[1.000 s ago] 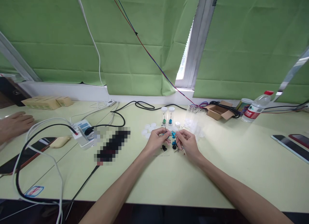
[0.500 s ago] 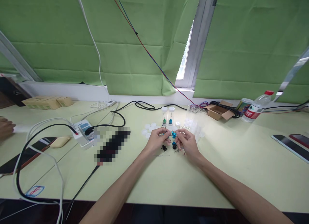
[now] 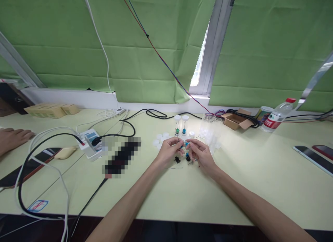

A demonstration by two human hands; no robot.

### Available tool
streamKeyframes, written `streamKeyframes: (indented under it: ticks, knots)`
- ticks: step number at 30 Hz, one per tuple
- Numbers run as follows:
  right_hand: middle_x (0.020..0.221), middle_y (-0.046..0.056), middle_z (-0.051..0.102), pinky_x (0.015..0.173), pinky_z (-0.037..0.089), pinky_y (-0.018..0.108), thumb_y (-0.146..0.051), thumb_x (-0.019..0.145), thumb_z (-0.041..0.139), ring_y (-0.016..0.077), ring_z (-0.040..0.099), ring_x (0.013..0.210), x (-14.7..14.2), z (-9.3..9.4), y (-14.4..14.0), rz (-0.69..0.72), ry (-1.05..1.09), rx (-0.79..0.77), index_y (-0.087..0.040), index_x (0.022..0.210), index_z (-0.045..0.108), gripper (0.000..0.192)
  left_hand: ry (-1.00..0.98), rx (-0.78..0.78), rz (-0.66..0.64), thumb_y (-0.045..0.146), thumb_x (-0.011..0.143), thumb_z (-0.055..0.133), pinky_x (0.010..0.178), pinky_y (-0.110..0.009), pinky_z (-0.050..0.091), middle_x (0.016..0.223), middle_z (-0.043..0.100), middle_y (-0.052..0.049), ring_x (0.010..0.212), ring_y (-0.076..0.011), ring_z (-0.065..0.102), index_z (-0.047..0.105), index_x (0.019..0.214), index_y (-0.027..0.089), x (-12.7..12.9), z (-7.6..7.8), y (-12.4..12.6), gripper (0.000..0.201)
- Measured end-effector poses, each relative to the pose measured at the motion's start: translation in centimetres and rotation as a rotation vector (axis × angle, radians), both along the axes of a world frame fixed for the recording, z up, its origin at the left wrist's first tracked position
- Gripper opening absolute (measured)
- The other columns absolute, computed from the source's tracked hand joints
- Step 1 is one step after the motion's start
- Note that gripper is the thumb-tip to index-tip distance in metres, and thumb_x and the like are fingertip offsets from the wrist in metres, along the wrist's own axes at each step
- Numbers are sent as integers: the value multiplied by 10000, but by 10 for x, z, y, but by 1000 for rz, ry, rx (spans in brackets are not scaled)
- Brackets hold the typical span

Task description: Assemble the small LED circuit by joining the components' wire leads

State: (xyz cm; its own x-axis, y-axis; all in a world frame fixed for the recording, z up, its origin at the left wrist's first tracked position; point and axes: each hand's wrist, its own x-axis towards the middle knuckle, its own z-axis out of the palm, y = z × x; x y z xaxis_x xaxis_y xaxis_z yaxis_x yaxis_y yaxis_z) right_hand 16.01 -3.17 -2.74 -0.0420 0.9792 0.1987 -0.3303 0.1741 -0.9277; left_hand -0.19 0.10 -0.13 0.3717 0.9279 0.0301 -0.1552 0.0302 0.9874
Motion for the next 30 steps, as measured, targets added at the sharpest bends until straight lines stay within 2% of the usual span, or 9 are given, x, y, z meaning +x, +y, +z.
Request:
streamKeyframes:
  ticks: [5, 17, 30]
  knots:
    - [793, 7, 619, 408, 366, 221, -473, 797, 708, 87, 510, 488, 0, 1, 0, 14, 8, -14, -218, 1002, 713, 326, -26, 7, -34, 458, 729, 760, 586, -251, 510, 761, 620, -31, 604, -119, 612, 656, 808, 148, -1, -2, 1, 336]
    - [736, 3, 615, 399, 369, 218, -474, 765, 739, 82, 492, 469, -1, 6, -3, -25, 12, -29, -196, 912, 712, 316, -11, 32, -20, 441, 704, 779, 568, -262, 504, 758, 629, -23, 586, -118, 618, 648, 769, 149, -1, -3, 3, 326]
    - [689, -2, 607, 399, 359, 206, -482, 792, 723, 72, 488, 454, 0, 2, 0, -29, 38, -29, -177, 789, 697, 307, 75, 45, -19, 496, 658, 793, 558, -282, 501, 611, 623, -13, 517, -132, 600, 633, 731, 151, 1, 2, 1, 387]
